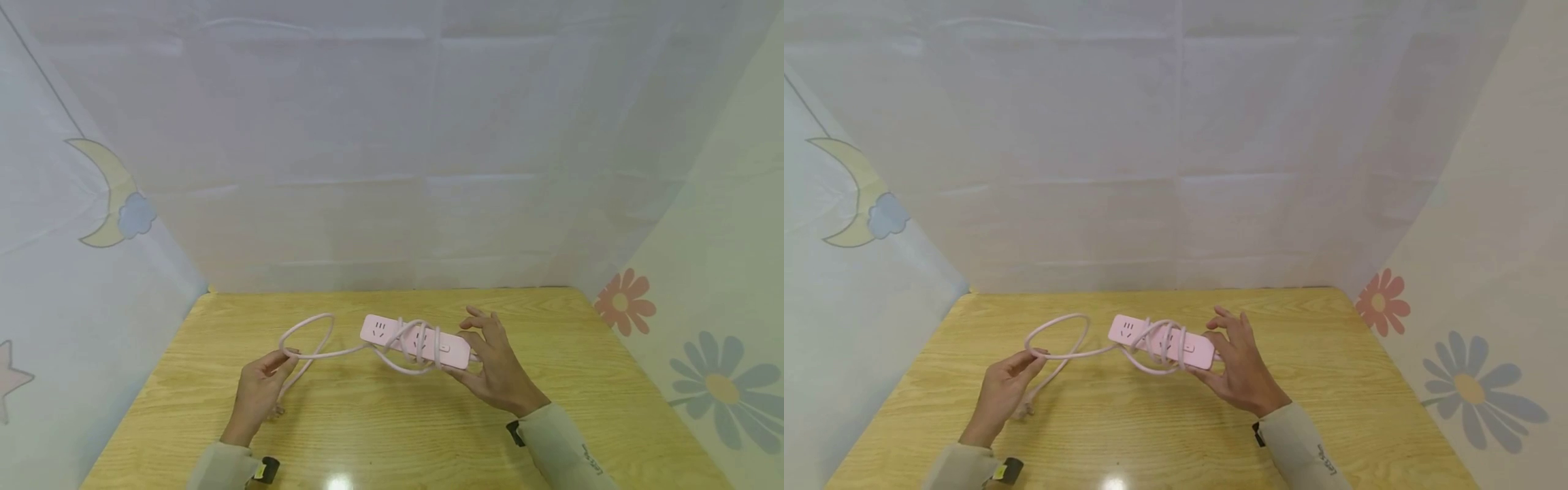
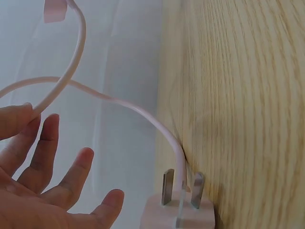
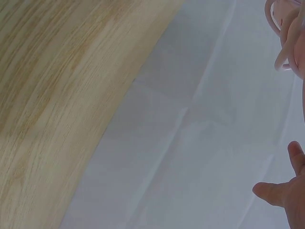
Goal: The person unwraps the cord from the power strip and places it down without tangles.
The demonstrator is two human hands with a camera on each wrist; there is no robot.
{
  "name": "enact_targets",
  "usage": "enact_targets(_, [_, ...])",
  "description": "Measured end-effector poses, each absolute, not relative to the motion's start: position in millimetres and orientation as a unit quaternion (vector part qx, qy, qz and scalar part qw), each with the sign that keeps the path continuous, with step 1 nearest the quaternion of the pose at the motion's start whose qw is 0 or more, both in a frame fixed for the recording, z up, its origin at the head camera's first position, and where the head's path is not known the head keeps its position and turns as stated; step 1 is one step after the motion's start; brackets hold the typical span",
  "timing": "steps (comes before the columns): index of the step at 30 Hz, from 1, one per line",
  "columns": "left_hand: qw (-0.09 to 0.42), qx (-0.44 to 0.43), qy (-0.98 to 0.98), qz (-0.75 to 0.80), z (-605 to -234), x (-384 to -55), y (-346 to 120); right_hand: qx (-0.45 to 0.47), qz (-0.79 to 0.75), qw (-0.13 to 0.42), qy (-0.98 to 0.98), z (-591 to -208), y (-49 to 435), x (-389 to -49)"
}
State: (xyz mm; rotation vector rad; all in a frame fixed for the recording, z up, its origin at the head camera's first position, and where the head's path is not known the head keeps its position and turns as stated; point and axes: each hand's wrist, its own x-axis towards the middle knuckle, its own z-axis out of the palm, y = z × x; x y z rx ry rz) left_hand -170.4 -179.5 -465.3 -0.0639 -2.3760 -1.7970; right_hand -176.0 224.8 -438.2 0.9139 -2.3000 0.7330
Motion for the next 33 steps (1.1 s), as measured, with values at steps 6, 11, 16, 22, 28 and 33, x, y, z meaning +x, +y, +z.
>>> enact_targets(6, [0.086,-0.033,-0.818,-0.569,-462.9,-169.8,-180.8,0.347,0.274,0.287,-0.850,-441.8,225.3,-178.8])
enact_targets(11, [0.104,-0.042,-0.836,-0.537,-455.7,-166.9,-181.2,0.342,0.274,0.282,-0.853,-441.7,225.6,-179.2])
enact_targets(16, [0.142,-0.077,-0.843,-0.513,-449.2,-163.8,-179.9,0.341,0.275,0.276,-0.856,-440.2,225.5,-178.3])
enact_targets(22, [0.202,-0.127,-0.845,-0.480,-442.5,-161.4,-175.3,0.343,0.273,0.280,-0.854,-441.0,225.5,-178.6])
enact_targets(28, [0.244,-0.178,-0.843,-0.445,-432.6,-160.8,-164.3,0.343,0.275,0.281,-0.853,-440.2,225.8,-178.8])
enact_targets(33, [0.269,-0.227,-0.842,-0.409,-425.5,-159.9,-154.1,0.339,0.277,0.273,-0.856,-439.5,225.8,-177.7])
